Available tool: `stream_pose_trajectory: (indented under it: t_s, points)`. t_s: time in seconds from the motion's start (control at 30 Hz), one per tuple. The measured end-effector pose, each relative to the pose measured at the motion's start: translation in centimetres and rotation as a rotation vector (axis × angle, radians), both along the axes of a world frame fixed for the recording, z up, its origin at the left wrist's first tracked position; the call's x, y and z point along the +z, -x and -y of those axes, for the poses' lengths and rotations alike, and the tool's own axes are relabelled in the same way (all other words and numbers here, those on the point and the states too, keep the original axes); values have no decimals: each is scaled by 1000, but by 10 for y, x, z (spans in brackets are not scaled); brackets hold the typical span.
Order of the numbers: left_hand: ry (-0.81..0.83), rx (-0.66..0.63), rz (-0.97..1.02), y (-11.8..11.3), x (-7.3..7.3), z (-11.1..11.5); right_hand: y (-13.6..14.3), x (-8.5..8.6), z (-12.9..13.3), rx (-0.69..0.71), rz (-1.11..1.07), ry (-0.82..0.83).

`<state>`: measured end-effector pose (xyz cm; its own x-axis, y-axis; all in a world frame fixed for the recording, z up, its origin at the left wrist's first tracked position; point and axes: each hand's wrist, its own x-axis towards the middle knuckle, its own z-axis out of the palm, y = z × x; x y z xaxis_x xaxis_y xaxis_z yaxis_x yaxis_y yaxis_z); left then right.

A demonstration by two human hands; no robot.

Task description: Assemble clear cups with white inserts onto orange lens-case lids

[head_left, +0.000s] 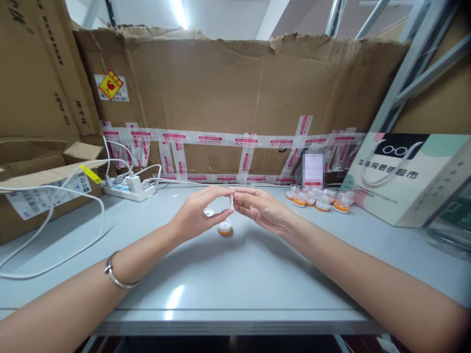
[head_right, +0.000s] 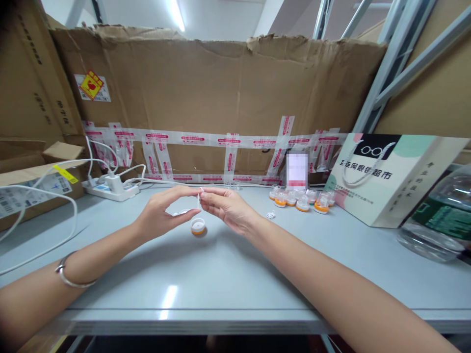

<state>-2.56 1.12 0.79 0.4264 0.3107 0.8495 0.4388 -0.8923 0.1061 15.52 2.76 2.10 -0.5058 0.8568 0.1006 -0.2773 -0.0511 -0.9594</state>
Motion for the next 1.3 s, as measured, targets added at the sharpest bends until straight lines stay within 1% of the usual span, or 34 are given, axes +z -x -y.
stream_pose_trajectory:
  t_s: [0.17,0.27,0.47,0.67,0.87,1.03,1.3]
  points:
    - [34,-5,12,0,0,1,0,0,0,-18,18,-61]
    - [40,-14,18,-1,1,2,-1,0,-1,-21,41,-47]
    - [-40,28,65,0,6,4,-4,4,-2,73,24,-25]
    - [-64,64,49,0,8,6,-2,8,5,95,23,-63]
    - [-90,78,28,0,10,7,-1,9,6,64,21,-99]
    - [-89,77,7,0,11,6,-1,7,4,48,26,-90]
    - [-56,168,-70,1,9,5,-1,2,2,46,39,-84]
